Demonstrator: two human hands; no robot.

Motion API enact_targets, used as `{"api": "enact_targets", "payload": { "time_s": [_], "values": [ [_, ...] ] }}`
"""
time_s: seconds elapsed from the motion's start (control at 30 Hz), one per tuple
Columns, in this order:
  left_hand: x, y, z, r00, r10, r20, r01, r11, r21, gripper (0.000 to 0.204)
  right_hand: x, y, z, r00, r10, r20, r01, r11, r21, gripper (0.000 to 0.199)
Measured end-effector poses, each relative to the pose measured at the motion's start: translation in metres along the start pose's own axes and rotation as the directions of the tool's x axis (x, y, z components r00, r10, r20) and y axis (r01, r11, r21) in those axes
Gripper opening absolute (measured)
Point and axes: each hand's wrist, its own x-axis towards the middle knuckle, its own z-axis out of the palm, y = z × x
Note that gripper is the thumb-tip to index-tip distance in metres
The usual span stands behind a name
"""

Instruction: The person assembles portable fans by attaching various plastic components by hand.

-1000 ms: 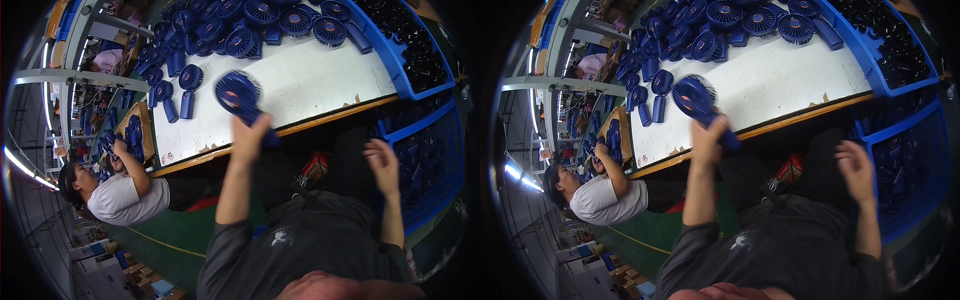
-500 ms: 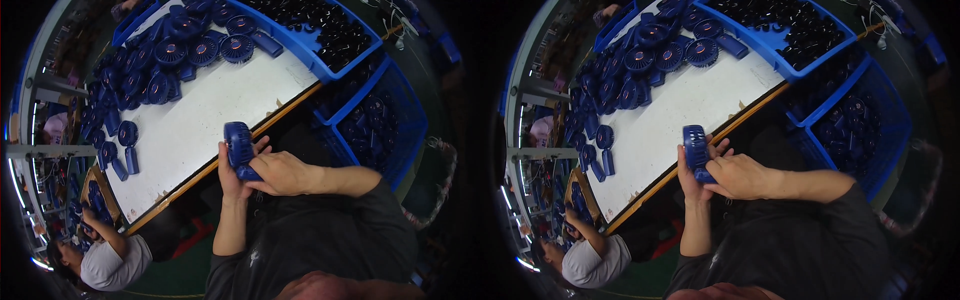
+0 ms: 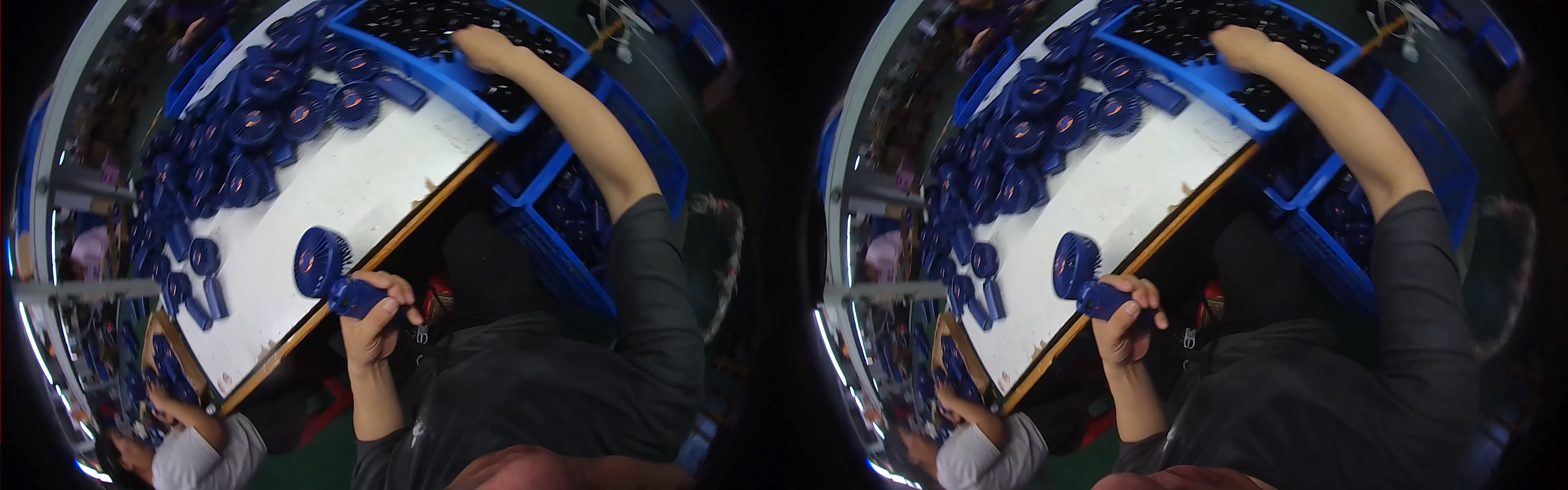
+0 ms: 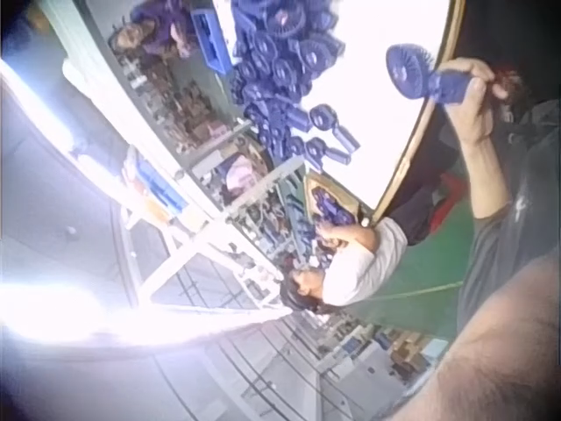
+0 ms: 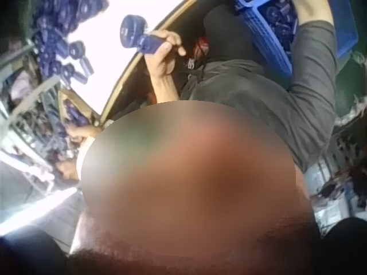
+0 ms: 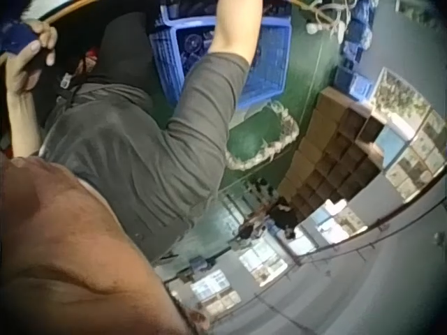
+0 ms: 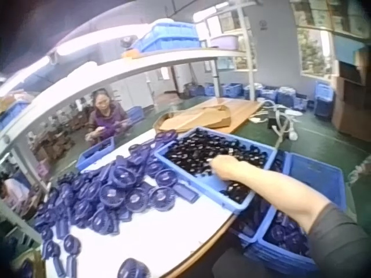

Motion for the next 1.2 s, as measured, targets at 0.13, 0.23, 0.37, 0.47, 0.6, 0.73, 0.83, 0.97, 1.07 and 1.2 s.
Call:
{"api": "enact_targets", "payload": {
  "time_s": [0.13, 0.23, 0.37, 0.47, 0.6, 0.73, 0.83, 0.97, 1.07, 1.2],
  "values": [
    [-0.004, 0.000, -0.006, 0.972, 0.089, -0.219, -0.029, 0.964, 0.263, 0.030, -0.037, -0.065, -0.055, 0.960, -0.095, -0.264, 0.242, 0.756, 0.609, 0.027],
    [0.010, -0.008, 0.003, 0.964, 0.128, -0.234, -0.055, 0.954, 0.295, 0.041, -0.102, -0.128, -0.042, 0.848, -0.171, -0.501, 0.529, 0.309, 0.790, 0.020],
    [0.019, -0.012, 0.007, 0.953, 0.101, -0.285, -0.030, 0.970, 0.242, 0.044, -0.202, -0.203, -0.026, 0.921, -0.284, -0.268, 0.260, -0.068, 0.963, 0.027],
    [0.011, -0.012, -0.002, 0.909, 0.089, -0.406, -0.025, 0.987, 0.162, 0.047, -0.227, -0.213, -0.015, 0.877, -0.209, -0.433, 0.440, -0.017, 0.898, 0.029],
    [-0.002, -0.008, -0.010, 0.960, 0.101, -0.261, -0.031, 0.965, 0.260, 0.042, -0.233, -0.203, -0.018, 0.895, -0.275, -0.351, 0.381, 0.061, 0.923, 0.029],
    [-0.006, -0.004, 0.010, 0.914, 0.120, -0.386, 0.049, 0.915, 0.400, 0.046, -0.223, -0.204, -0.019, 0.863, -0.284, -0.418, 0.447, 0.043, 0.894, 0.022],
    [-0.004, -0.009, 0.011, 0.956, -0.202, -0.213, 0.247, 0.945, 0.215, 0.028, -0.210, -0.193, -0.034, 0.759, -0.397, -0.516, 0.623, 0.210, 0.754, 0.024],
    [-0.007, -0.011, 0.007, 0.970, -0.243, 0.024, 0.236, 0.958, 0.162, 0.060, -0.194, -0.200, -0.050, 0.672, -0.495, -0.551, 0.719, 0.260, 0.644, 0.028],
    [-0.006, -0.016, 0.005, 0.983, -0.183, 0.032, 0.183, 0.983, 0.026, 0.085, -0.193, -0.207, -0.049, 0.667, -0.539, -0.515, 0.713, 0.263, 0.650, 0.031],
    [0.000, -0.019, 0.011, 0.962, -0.240, -0.127, 0.226, 0.967, -0.117, 0.095, -0.200, -0.211, -0.043, 0.745, -0.456, -0.487, 0.648, 0.324, 0.689, 0.032]
  ]
}}
